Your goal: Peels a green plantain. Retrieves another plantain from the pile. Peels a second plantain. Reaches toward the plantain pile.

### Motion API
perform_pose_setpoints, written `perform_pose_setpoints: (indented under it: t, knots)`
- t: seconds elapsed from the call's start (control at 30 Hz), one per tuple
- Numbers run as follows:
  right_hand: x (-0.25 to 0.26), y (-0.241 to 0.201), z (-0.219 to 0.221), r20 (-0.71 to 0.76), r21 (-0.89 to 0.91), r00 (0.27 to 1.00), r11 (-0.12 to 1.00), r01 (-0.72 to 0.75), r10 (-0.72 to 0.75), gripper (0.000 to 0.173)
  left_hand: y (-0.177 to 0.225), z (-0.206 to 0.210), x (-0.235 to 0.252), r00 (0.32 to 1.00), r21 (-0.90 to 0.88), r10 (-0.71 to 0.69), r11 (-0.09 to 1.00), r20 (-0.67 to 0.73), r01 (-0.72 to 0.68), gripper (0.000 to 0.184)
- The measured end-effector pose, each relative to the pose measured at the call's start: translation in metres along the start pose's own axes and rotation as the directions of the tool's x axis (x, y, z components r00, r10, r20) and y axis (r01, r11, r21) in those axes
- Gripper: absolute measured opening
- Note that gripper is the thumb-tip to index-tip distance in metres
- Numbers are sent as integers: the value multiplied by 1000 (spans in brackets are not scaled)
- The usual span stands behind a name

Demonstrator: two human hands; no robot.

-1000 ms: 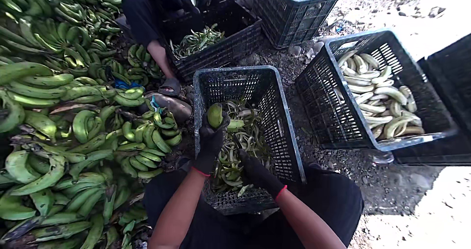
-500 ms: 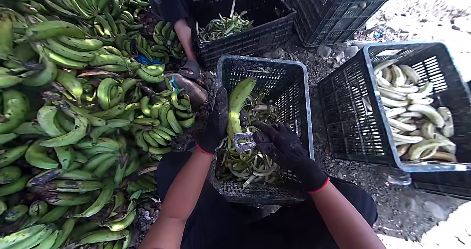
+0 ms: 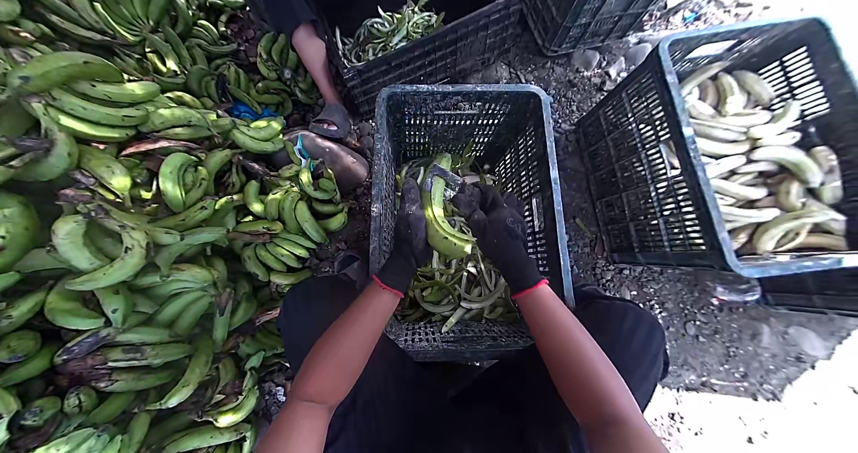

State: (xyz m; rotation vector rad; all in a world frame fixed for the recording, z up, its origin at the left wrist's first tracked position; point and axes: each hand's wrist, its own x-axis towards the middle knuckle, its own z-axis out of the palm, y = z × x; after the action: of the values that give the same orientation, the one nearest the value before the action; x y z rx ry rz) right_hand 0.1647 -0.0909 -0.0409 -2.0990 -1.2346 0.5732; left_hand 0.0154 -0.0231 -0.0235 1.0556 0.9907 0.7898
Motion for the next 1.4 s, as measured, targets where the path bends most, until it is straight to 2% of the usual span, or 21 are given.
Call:
perform_pose_setpoints:
  t: [0.07, 0.13, 0.2, 0.23, 0.3, 0.37, 0.43, 0.5, 0.6, 0.63, 0.77, 0.87, 0.97, 1.03, 1.1, 1.13, 1.17, 1.23, 1.3, 1.33, 1.4]
  knots:
    - [7, 10, 1, -35, 69, 997, 995, -69, 72, 55, -9, 8, 0, 999, 45, -32, 998, -12, 33, 55]
    - [23, 23, -6, -69, 94, 989, 988, -124, 131, 58, -10, 10, -5, 998, 77, -57, 995, 1, 57, 55]
    - [42, 35, -20, -77, 165, 975, 967, -195, 209, 60, -5, 11, -4, 995, -23, -100, 995, 13, 100, 54]
    - [42, 37, -24, -81, 192, 978, 966, -173, 191, 57, 0, 7, -2, 992, -90, -116, 989, 57, 121, 55]
    - [23, 29, -31, -75, 199, 997, 980, 0, 15, 53, 9, -4, 3, 985, -156, -96, 981, 146, 119, 57]
    - [6, 13, -31, -2, 177, 996, 980, 93, -94, 55, 19, -16, 8, 981, -138, -52, 987, 190, 79, 48]
    - [0, 1, -21, 114, 137, 987, 986, 94, -110, 67, 20, -27, 12, 990, -73, 60, 996, 128, -51, 46]
    - [-4, -6, -12, 219, 67, 969, 993, 99, -111, 71, 16, -31, 20, 970, -14, 242, 970, 30, -241, 48]
    - [-15, -15, -9, 283, -1, 954, 994, 108, -103, 65, 20, -25, 37, 858, -30, 482, 869, -180, -494, 46]
    - [-20, -17, -11, 268, -36, 956, 990, 135, -121, 65, 21, -27, 34, 826, 21, 529, 844, -197, -536, 49]
    - [-33, -17, -15, 122, -122, 971, 968, 218, -204, 82, 21, -34, 25, 777, 160, 594, 805, -210, -571, 58]
    - [-26, -19, -15, 145, -106, 980, 983, 153, -137, 73, 21, -28, 20, 771, 187, 617, 786, -158, -590, 61]
    - [-12, -19, -11, 41, -70, 990, 988, 140, -137, 74, 19, -19, 4, 901, 155, 434, 888, 31, -433, 47]
    - [-4, -12, -14, -41, -38, 995, 995, 90, -91, 74, 21, -7, -3, 975, 179, 180, 963, 129, -201, 46]
    - [0, -6, -22, -105, 59, 994, 998, 31, -24, 60, 12, 3, -5, 980, 247, -69, 969, 187, 21, 56]
    - [5, -4, -25, -152, 105, 988, 994, 30, -14, 55, 12, 7, -7, 966, 279, -143, 957, 214, 80, 58]
    - [7, -1, -29, -171, 128, 985, 991, 48, -26, 53, 12, 11, -7, 965, 256, -151, 962, 213, 95, 58]
    - [5, 0, -36, -114, 160, 993, 986, 53, -35, 59, 11, 4, -1, 969, 63, -54, 997, 240, 40, 60]
    - [-6, -5, -34, -12, 127, 999, 991, 50, -48, 72, 13, -7, 2, 979, -33, 156, 988, 132, -153, 60]
    - [-10, -9, -28, 43, 101, 997, 994, 52, -56, 73, 13, -11, 3, 957, -31, 287, 958, 51, -286, 59]
    - [-16, -17, -13, 106, 26, 990, 996, 86, -89, 69, 13, -14, 13, 840, -34, 522, 846, -150, -532, 63]
